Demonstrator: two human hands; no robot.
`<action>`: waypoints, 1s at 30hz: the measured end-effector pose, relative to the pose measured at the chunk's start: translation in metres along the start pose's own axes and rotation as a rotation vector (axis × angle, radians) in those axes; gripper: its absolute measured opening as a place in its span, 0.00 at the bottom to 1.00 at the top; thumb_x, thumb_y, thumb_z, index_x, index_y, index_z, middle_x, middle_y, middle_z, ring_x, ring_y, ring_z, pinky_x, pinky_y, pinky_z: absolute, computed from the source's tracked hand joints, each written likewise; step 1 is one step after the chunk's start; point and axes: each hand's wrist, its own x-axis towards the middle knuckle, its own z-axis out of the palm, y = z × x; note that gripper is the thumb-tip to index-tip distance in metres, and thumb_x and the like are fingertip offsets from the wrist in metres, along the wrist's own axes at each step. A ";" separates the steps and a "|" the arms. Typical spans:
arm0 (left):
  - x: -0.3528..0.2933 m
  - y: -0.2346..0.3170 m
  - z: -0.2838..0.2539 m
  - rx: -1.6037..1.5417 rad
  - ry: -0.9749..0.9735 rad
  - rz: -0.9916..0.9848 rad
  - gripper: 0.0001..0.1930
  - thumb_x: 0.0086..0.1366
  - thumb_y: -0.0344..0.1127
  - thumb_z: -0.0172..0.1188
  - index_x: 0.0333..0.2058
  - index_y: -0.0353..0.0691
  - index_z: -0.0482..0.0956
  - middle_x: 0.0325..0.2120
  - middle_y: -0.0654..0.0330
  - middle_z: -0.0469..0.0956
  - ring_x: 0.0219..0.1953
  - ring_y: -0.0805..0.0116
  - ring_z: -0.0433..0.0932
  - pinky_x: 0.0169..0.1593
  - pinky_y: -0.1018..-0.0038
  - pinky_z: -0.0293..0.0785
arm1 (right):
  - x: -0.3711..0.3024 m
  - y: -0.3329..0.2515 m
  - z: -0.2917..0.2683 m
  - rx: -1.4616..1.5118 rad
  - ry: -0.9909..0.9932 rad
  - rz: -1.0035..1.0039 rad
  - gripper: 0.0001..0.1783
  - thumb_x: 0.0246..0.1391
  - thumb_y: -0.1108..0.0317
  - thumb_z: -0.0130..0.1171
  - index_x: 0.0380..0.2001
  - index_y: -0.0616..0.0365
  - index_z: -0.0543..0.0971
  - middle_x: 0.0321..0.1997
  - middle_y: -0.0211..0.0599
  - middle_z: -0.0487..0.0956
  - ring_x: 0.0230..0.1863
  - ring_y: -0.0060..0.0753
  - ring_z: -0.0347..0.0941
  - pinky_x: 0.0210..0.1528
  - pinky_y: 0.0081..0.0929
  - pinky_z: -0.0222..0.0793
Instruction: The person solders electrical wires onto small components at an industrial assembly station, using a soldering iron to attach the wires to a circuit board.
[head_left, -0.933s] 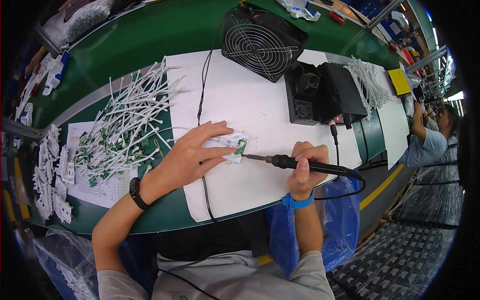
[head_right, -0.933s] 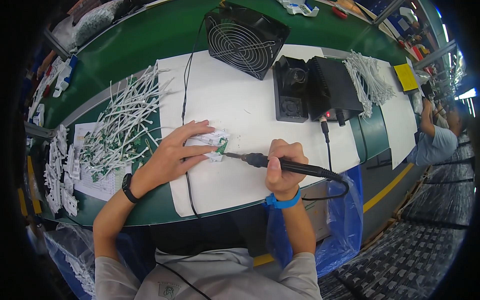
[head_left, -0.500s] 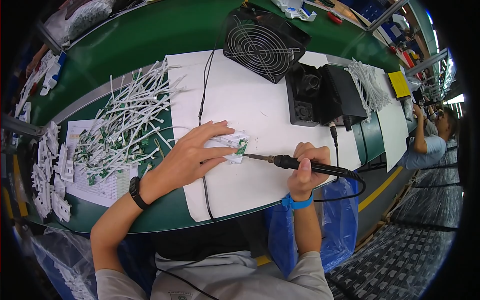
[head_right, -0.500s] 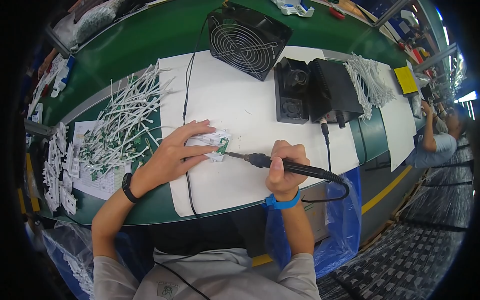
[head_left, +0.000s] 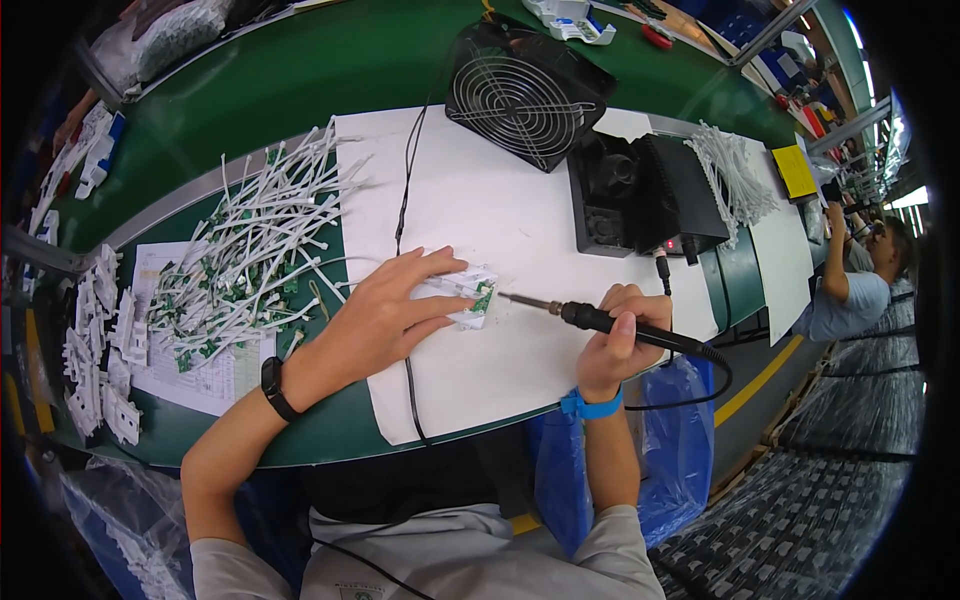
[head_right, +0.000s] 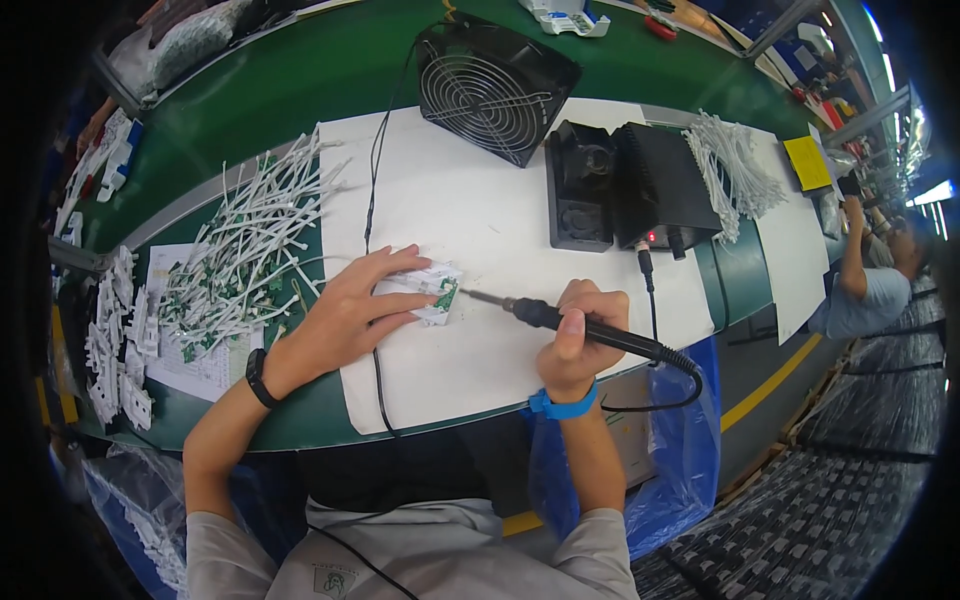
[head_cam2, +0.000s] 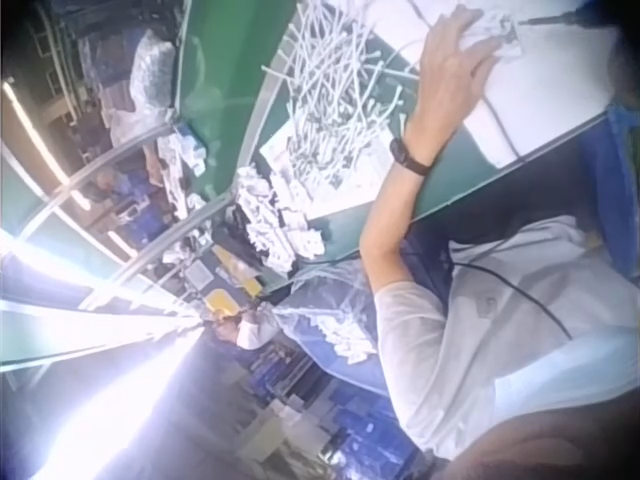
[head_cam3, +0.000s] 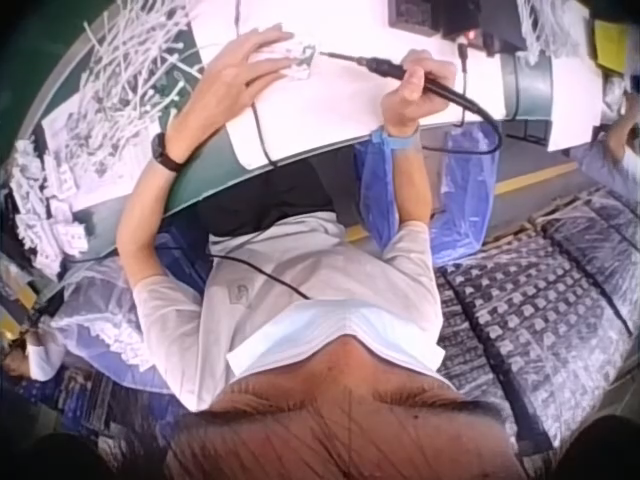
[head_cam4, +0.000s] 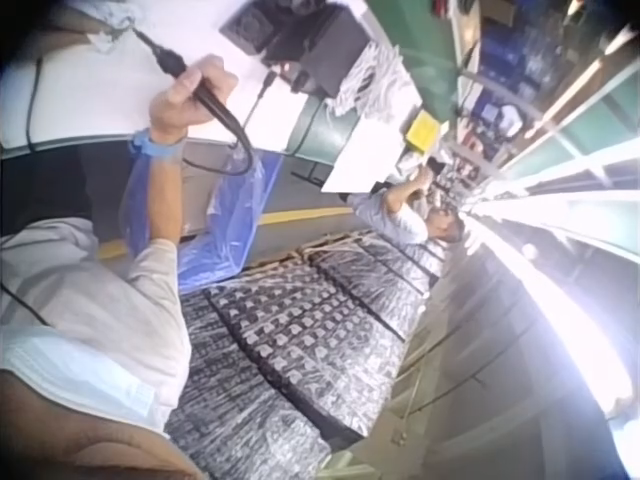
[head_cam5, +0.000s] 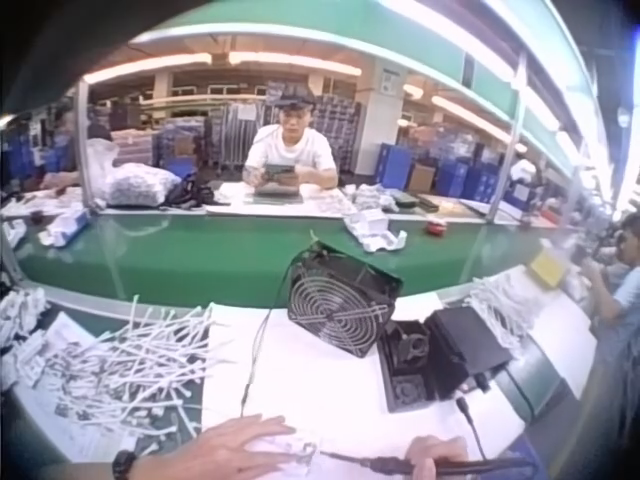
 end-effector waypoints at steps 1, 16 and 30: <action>0.001 0.002 -0.001 0.033 0.001 0.005 0.16 0.57 0.27 0.68 0.46 0.46 0.87 0.57 0.54 0.75 0.63 0.52 0.72 0.67 0.56 0.66 | 0.001 0.001 -0.001 -0.013 0.026 -0.014 0.10 0.59 0.66 0.51 0.29 0.59 0.64 0.19 0.29 0.61 0.21 0.20 0.53 0.25 0.22 0.50; 0.013 0.042 0.013 0.328 0.056 -0.157 0.24 0.62 0.36 0.66 0.55 0.35 0.73 0.56 0.49 0.73 0.55 0.54 0.71 0.59 0.62 0.65 | 0.005 0.003 0.004 -0.103 0.168 0.065 0.09 0.69 0.65 0.49 0.44 0.59 0.73 0.29 0.32 0.74 0.26 0.16 0.64 0.28 0.14 0.57; -0.005 0.032 0.001 0.194 0.066 -0.090 0.14 0.61 0.29 0.63 0.47 0.42 0.84 0.47 0.54 0.82 0.42 0.56 0.79 0.51 0.64 0.68 | 0.007 -0.012 0.012 -0.042 -0.005 0.185 0.16 0.58 0.82 0.61 0.50 0.64 0.76 0.39 0.40 0.80 0.34 0.25 0.77 0.37 0.22 0.76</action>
